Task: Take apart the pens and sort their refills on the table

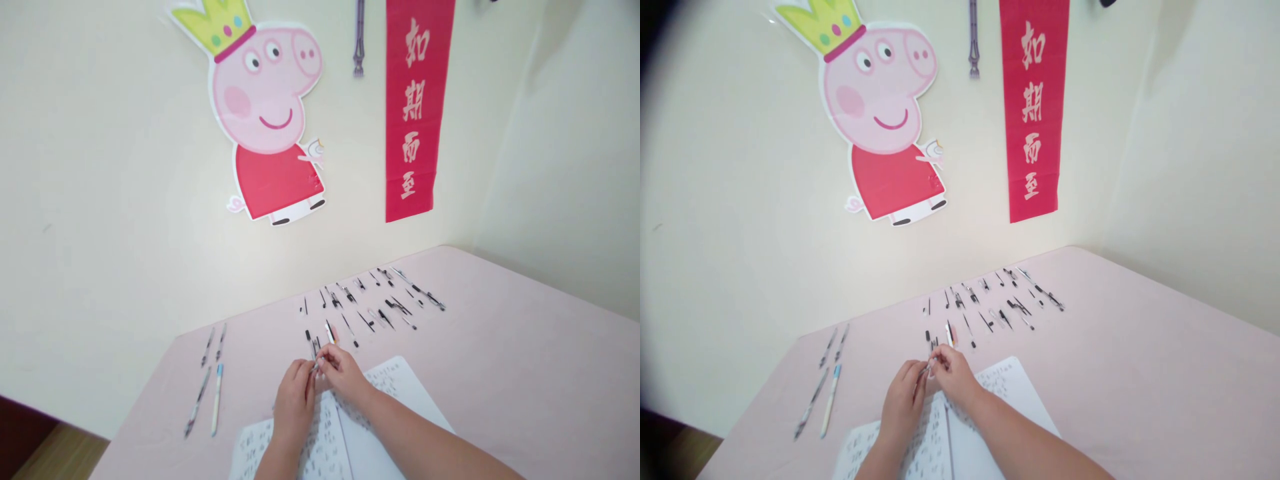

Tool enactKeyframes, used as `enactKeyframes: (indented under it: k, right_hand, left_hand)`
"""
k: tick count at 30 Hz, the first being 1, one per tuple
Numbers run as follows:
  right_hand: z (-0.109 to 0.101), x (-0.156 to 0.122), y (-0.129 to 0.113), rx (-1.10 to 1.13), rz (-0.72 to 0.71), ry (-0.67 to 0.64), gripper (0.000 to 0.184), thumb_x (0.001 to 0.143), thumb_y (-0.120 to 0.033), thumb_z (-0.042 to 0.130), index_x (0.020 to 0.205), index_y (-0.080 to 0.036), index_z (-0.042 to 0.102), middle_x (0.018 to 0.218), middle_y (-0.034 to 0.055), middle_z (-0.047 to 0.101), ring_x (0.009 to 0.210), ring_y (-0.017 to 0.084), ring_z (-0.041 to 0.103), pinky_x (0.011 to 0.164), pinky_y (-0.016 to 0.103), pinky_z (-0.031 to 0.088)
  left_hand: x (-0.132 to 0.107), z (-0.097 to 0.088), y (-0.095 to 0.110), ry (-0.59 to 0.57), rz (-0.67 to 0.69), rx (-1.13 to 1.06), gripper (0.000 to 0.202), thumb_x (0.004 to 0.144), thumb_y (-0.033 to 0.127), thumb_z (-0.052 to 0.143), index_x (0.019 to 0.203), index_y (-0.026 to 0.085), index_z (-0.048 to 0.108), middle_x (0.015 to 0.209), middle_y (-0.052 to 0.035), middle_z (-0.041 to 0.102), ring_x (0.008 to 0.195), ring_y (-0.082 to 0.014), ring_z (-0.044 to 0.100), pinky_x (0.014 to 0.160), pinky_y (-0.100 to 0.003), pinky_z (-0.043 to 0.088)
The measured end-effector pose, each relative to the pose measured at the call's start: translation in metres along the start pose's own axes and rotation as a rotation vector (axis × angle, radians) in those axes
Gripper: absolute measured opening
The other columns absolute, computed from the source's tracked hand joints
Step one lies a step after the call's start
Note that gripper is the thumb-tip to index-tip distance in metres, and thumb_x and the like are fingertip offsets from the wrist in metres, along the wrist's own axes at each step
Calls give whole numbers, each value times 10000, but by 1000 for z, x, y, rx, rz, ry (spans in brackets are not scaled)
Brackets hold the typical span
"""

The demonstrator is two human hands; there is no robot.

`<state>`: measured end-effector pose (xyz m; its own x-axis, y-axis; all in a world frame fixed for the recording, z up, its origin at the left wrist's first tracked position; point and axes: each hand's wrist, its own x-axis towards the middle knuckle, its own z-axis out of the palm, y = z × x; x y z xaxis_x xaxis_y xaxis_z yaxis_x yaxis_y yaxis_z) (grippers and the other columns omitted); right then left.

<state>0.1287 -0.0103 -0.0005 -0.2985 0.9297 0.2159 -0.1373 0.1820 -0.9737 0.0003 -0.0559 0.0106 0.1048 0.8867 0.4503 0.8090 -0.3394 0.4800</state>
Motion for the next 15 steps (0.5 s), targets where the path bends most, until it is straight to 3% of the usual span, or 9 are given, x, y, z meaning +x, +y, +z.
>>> enactKeyframes:
  k: [15]
  right_hand:
    - [-1, 2, 3, 18, 21, -12, 204, 763, -383, 545, 732, -186, 502, 592, -32, 503, 575, 120, 498, 571, 251, 397]
  left_hand:
    - [0, -6, -3, -10, -28, 53, 243, 864, 253, 409, 973, 242, 626, 803, -25, 615, 716, -142, 593, 653, -242, 473]
